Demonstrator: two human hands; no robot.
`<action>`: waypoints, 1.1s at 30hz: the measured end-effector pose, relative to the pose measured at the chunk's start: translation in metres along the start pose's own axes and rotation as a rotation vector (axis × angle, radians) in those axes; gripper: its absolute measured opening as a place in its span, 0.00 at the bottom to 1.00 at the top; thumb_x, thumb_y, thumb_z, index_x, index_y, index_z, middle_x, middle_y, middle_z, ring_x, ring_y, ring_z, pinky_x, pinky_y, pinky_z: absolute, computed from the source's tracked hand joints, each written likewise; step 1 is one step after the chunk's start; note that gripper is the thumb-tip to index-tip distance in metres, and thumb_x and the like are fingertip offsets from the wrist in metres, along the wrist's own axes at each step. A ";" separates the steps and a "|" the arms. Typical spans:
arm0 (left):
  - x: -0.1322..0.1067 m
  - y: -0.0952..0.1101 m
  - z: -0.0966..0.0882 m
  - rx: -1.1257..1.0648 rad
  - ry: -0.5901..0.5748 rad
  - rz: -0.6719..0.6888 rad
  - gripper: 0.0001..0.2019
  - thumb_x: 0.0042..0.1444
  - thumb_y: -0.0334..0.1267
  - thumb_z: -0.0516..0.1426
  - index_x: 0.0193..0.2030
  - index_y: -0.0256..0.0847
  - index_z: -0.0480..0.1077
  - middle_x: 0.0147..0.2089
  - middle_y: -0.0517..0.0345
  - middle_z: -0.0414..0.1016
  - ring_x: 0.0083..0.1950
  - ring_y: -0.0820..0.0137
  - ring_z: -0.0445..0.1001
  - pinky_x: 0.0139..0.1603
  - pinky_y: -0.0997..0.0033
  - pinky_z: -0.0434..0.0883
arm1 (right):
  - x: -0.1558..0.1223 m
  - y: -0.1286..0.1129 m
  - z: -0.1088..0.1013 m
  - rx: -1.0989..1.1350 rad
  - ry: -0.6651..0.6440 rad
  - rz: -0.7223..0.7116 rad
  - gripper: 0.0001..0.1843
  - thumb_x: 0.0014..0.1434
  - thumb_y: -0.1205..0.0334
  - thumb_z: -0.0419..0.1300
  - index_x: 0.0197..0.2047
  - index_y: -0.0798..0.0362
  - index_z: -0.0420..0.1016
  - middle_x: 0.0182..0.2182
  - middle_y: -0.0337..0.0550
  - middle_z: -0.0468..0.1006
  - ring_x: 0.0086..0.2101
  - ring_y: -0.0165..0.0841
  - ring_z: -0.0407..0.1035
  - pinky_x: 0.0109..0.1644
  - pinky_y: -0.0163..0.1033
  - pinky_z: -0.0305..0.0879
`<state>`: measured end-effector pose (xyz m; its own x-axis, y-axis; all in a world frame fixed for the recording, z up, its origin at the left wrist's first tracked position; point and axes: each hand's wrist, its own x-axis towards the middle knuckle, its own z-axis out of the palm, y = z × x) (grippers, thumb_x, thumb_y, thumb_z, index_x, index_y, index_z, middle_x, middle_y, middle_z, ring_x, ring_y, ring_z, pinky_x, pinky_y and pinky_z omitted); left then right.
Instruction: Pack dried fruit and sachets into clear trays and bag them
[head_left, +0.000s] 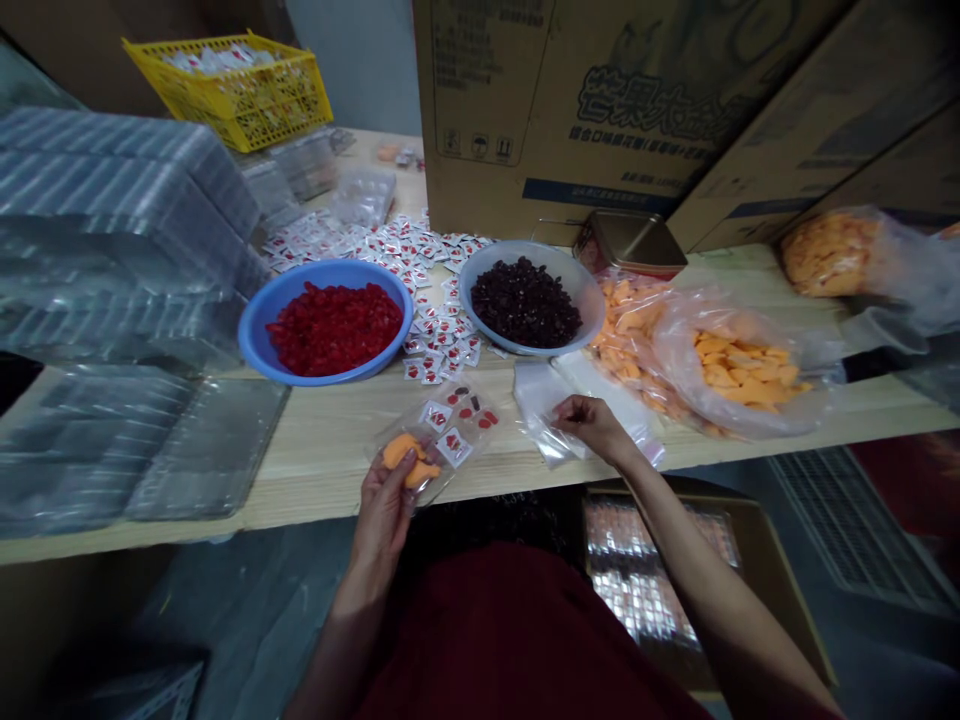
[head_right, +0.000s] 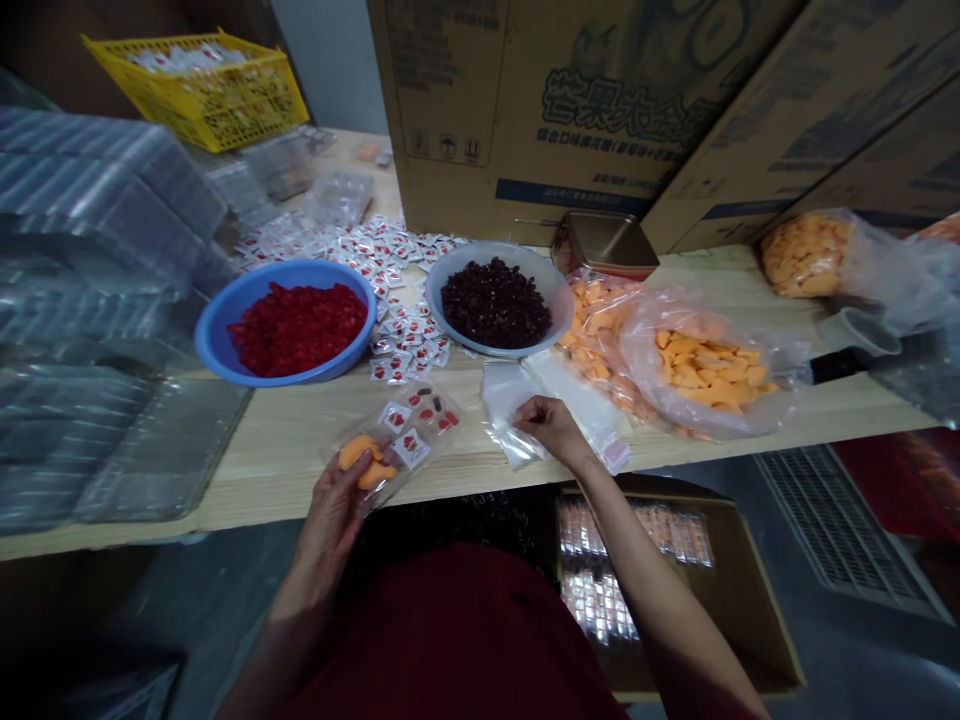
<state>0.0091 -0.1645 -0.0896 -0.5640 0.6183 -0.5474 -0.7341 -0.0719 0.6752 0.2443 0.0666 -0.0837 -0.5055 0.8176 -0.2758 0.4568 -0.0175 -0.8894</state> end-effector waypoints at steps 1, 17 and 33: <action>-0.001 0.000 0.000 0.000 -0.002 0.002 0.21 0.49 0.34 0.68 0.50 0.38 0.73 0.47 0.51 0.82 0.43 0.68 0.82 0.45 0.73 0.79 | -0.001 -0.001 -0.001 -0.005 0.005 -0.003 0.16 0.40 0.52 0.70 0.28 0.56 0.79 0.22 0.37 0.75 0.24 0.27 0.63 0.30 0.34 0.59; -0.004 -0.003 0.019 -0.044 -0.048 -0.040 0.22 0.50 0.31 0.67 0.52 0.37 0.71 0.49 0.49 0.81 0.42 0.67 0.82 0.44 0.70 0.80 | -0.003 0.007 -0.010 0.157 -0.104 0.092 0.27 0.41 0.38 0.71 0.23 0.54 0.71 0.17 0.33 0.66 0.19 0.23 0.54 0.23 0.32 0.49; -0.001 0.000 0.036 -0.031 -0.068 -0.041 0.21 0.52 0.34 0.66 0.53 0.38 0.70 0.53 0.48 0.79 0.44 0.68 0.81 0.47 0.69 0.80 | 0.001 0.018 0.018 0.009 0.123 -0.046 0.13 0.44 0.53 0.68 0.21 0.54 0.74 0.21 0.39 0.73 0.24 0.29 0.61 0.31 0.36 0.57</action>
<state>0.0235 -0.1371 -0.0713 -0.5070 0.6727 -0.5389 -0.7679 -0.0686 0.6369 0.2388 0.0571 -0.1063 -0.4321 0.8819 -0.1887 0.4288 0.0169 -0.9032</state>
